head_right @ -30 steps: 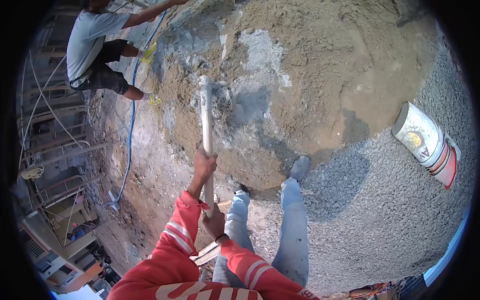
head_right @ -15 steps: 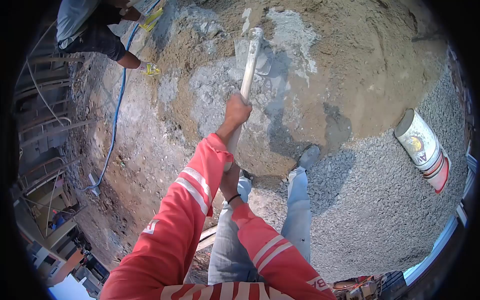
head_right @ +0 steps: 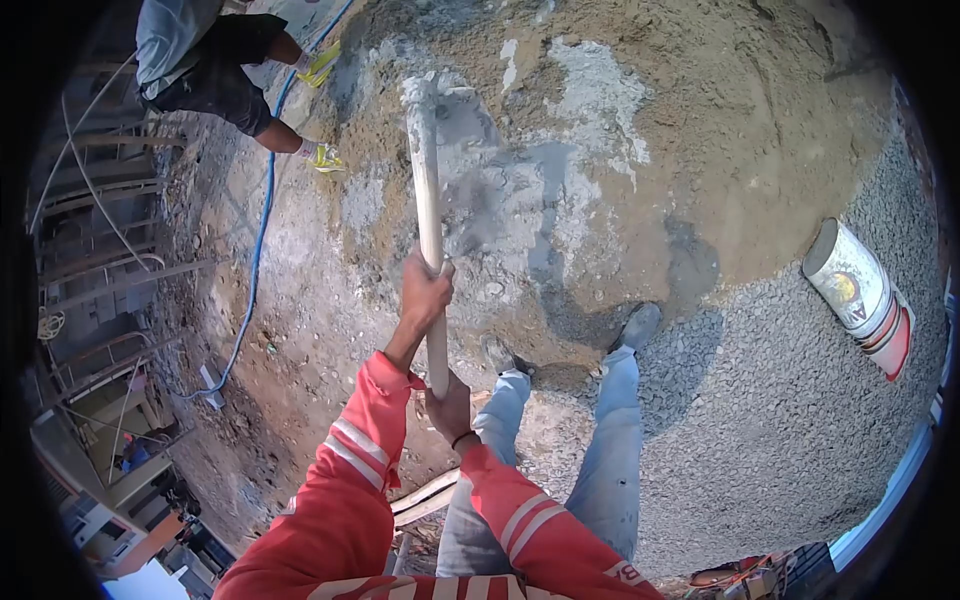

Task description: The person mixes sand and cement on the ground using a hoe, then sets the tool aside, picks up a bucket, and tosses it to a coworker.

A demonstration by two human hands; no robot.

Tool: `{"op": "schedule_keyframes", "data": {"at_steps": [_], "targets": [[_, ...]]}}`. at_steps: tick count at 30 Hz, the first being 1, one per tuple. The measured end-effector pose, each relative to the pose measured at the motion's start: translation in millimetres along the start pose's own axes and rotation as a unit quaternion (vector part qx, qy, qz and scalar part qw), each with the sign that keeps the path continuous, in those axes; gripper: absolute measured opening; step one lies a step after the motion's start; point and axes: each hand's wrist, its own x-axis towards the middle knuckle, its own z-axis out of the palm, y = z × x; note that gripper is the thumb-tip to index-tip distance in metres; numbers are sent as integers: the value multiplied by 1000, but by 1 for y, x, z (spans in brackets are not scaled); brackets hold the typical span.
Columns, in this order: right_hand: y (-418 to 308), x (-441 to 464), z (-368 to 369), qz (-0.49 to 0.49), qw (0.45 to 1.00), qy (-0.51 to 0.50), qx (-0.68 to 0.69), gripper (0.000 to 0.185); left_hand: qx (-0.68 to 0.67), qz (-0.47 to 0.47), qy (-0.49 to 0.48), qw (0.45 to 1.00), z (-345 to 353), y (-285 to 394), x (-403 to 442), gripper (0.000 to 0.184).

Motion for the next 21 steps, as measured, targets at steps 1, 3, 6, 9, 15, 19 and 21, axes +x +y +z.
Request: {"op": "schedule_keyframes", "data": {"at_steps": [1, 3, 6, 9, 15, 19, 21], "targets": [[-20, 28, -18, -15, 1000, 12, -6, 35, 3, 33, 20, 999, 11, 11, 23, 18], [-32, 87, -43, -82, 996, 31, -20, 35, -47, 47, 49, 997, 25, 73, 62, 28], [-66, 165, -81, -118, 991, 33, -47, 29, -46, 69, 58, 995, 71, 77, 147, 30], [-25, 226, -85, -91, 994, 24, -60, 21, -12, 15, 17, 1000, 122, 22, 193, 34], [34, 170, -19, 0, 999, 29, 46, 27, 179, -113, -56, 976, 139, -99, 160, 39], [-9, 122, 22, -27, 999, 24, -19, 20, 126, -152, -146, 969, 84, -103, 143, 38], [-28, 81, 47, -3, 995, 44, 85, 27, 108, -137, -148, 973, 51, -114, 109, 36]]}}
